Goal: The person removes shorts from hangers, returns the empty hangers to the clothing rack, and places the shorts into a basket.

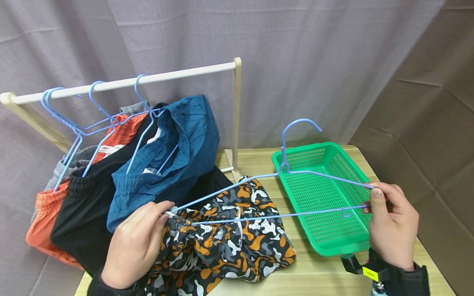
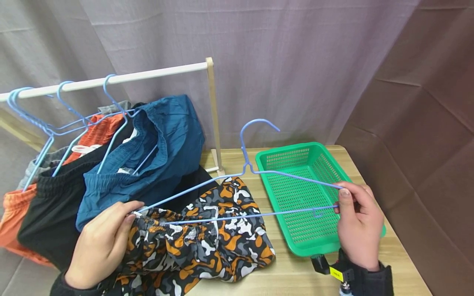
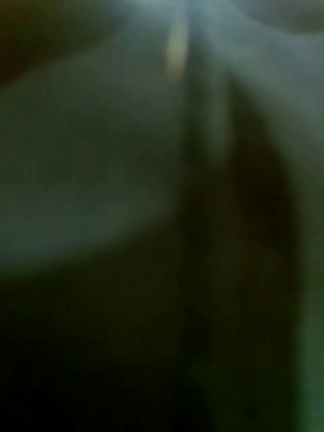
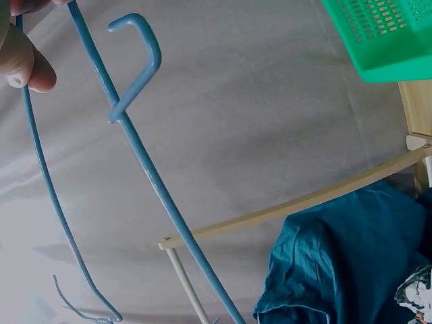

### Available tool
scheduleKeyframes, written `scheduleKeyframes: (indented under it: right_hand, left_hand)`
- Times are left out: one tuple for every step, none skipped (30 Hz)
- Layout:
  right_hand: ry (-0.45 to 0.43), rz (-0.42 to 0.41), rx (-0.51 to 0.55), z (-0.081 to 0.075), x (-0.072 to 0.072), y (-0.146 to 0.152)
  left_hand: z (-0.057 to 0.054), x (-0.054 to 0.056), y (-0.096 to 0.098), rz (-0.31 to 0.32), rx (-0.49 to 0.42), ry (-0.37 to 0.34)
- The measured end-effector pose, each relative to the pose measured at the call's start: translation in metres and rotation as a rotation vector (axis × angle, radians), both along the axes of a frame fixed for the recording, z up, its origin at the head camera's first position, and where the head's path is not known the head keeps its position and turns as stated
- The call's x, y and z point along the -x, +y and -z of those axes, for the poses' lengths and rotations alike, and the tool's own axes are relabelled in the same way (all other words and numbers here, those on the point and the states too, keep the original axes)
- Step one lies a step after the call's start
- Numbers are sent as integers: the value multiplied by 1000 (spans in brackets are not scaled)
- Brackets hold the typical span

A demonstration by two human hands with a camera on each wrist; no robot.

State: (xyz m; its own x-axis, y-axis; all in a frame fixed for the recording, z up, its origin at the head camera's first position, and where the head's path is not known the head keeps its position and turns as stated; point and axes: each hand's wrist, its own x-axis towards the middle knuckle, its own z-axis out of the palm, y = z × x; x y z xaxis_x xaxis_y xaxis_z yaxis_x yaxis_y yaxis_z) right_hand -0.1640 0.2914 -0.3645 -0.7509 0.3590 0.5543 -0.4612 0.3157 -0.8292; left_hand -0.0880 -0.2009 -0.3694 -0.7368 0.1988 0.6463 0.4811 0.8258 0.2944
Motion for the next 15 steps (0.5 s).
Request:
scheduleKeyframes:
  right_hand:
    - [-3, 5, 5, 0, 0, 0]
    - [-11, 16, -1, -1, -1, 1]
    - [-22, 33, -18, -1, -1, 1]
    - [-24, 38, -18, -1, -2, 1]
    - [-19, 28, 4, -1, -2, 2]
    - [-12, 16, 27, -1, -2, 3]
    - [-7, 10, 40, -1, -2, 4]
    - [-8, 13, 42, -1, -2, 4]
    - [-2, 4, 57, -1, -2, 5]
    - [-1, -1, 66, -1, -2, 5]
    - [2, -8, 77, -1, -2, 6]
    - [-1, -3, 75, 0, -2, 6]
    - [-8, 10, 66, 0, -2, 7]
    - [-11, 16, 65, 0, -2, 7]
    - [-11, 19, 71, 0, -2, 7]
  left_hand:
    - [1, 0, 0, -2, -1, -3]
    - [1, 0, 0, -6, -1, -7]
    - [1, 0, 0, -10, -1, -8]
    - [2, -1, 0, -15, -2, -12]
    - [2, -1, 0, -19, -4, -11]
    - [3, -1, 0, -22, -7, -9]
    - [4, -1, 0, -26, -7, -9]
    - [4, -1, 0, -29, -10, -8]
    - [5, -1, 0, -33, -10, -8]
    - [6, -1, 0, -37, -12, -10]
    - [6, -1, 0, -39, -12, -6]
    - [7, -1, 0, -42, -13, -2]
    - [8, -1, 1, -50, -14, -3]
    - [8, -1, 1, -56, -17, -1]
    - [9, -1, 1, -66, -18, -2]
